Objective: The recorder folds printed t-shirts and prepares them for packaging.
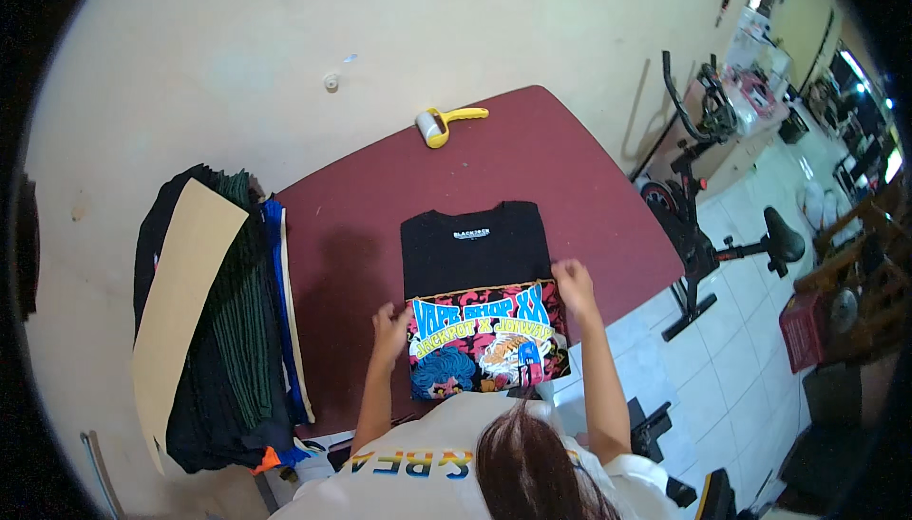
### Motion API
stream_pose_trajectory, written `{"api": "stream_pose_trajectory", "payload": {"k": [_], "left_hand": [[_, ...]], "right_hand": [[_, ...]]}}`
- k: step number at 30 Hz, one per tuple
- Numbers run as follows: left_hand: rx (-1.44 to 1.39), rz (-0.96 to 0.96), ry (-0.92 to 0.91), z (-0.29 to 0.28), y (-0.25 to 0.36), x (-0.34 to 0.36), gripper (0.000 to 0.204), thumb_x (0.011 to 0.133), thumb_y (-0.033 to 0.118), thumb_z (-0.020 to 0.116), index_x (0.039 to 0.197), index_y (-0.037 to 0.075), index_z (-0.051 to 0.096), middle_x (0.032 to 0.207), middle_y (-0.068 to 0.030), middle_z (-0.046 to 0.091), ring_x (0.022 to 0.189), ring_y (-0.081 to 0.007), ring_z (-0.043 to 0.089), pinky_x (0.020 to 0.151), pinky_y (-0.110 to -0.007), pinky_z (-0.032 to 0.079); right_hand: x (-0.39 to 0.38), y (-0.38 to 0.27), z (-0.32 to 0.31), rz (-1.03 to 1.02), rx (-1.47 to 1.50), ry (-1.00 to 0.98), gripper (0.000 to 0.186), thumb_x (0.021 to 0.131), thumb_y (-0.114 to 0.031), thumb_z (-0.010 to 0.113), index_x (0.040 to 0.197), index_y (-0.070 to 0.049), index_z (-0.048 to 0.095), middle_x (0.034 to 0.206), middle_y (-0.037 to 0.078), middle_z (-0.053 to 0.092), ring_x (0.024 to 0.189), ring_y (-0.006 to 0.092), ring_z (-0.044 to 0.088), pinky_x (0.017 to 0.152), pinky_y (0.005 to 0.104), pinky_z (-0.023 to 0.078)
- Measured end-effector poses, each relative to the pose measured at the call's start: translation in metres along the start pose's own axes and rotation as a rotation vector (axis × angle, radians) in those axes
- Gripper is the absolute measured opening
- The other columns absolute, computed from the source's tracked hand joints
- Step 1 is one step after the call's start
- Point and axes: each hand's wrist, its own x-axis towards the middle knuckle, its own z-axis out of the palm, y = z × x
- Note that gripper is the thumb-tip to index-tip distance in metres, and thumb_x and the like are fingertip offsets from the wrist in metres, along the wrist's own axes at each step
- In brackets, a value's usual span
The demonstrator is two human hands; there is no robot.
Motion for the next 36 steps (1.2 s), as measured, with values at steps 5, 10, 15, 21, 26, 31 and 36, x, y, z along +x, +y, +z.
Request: {"api": "stream_pose_trajectory", "payload": {"k": [5,10,15,21,26,31,36], "left_hand": [[-0.017,0.042,0.069,0.02,-0.036,-0.021,0.055,0.073,0.031,0.064,0.109,-0.006,0.046,0.106,-0.0216,0.049,0.098,-0.0306,0.05,0.086,-0.038,0.039],[-0.271,-0.218,-0.034,0.021,-0.02,-0.008,0.049,0.08,0.031,0.06,0.112,-0.003,0.045,0.099,-0.0141,0.056,0.088,-0.0182,0.056,0.074,-0.029,0.045],[-0.671,-0.292,-0.078,0.032,-0.005,-0.03,0.043,0.084,0.023,0.052,0.121,0.002,0.042,0.103,-0.0085,0.056,0.09,-0.0158,0.056,0.078,-0.028,0.046],[-0.968,-0.226,0.095,0.051,-0.014,-0.092,0.048,0.084,0.018,0.048,0.13,0.006,0.036,0.111,-0.0079,0.054,0.098,-0.0172,0.054,0.083,-0.029,0.043],[-1.39,-0.296,0.182,0.081,-0.057,-0.149,0.046,0.079,0.019,0.051,0.122,0.005,0.041,0.103,-0.0104,0.057,0.087,-0.0222,0.06,0.073,-0.035,0.05],[-1.694,-0.334,0.494,0.115,-0.061,-0.207,0.046,0.072,0.014,0.05,0.117,0.006,0.043,0.099,-0.0124,0.057,0.082,-0.0256,0.061,0.07,-0.039,0.053],[-1.717,-0.27,0.844,0.166,-0.03,-0.23,0.048,0.068,0.012,0.048,0.116,0.009,0.044,0.097,-0.0084,0.056,0.085,-0.0222,0.059,0.076,-0.035,0.05]], "right_hand": [[-0.034,0.049,-0.004,-0.011,-0.074,-0.074,0.035,0.074,-0.021,0.063,0.097,0.005,0.053,0.087,0.014,0.061,0.081,0.0196,0.059,0.072,0.031,0.046],[-0.028,0.041,0.001,0.094,0.189,-0.361,0.041,0.079,-0.016,0.06,0.112,0.001,0.042,0.083,0.01,0.057,0.06,0.0106,0.054,0.046,0.0235,0.042],[-0.019,0.027,0.007,0.118,0.408,-0.633,0.049,0.08,-0.008,0.057,0.123,0.002,0.035,0.107,0.012,0.054,0.095,0.0173,0.053,0.083,0.0294,0.042],[0.004,0.017,0.014,0.015,0.184,-0.706,0.047,0.081,-0.007,0.055,0.125,0.0,0.037,0.111,0.009,0.054,0.097,0.017,0.053,0.085,0.0285,0.041],[0.02,0.014,0.048,-0.07,0.036,-1.006,0.046,0.082,-0.006,0.052,0.126,-0.002,0.038,0.111,0.008,0.054,0.099,0.0165,0.051,0.088,0.0277,0.039],[0.007,-0.01,0.086,-0.094,-0.196,-1.358,0.048,0.082,-0.008,0.052,0.128,-0.002,0.038,0.116,0.009,0.052,0.101,0.017,0.051,0.089,0.027,0.038],[0.0,-0.036,0.105,-0.274,-0.383,-1.568,0.039,0.084,-0.008,0.051,0.122,0.0,0.045,0.108,0.01,0.057,0.097,0.0153,0.053,0.086,0.0271,0.04]]}}
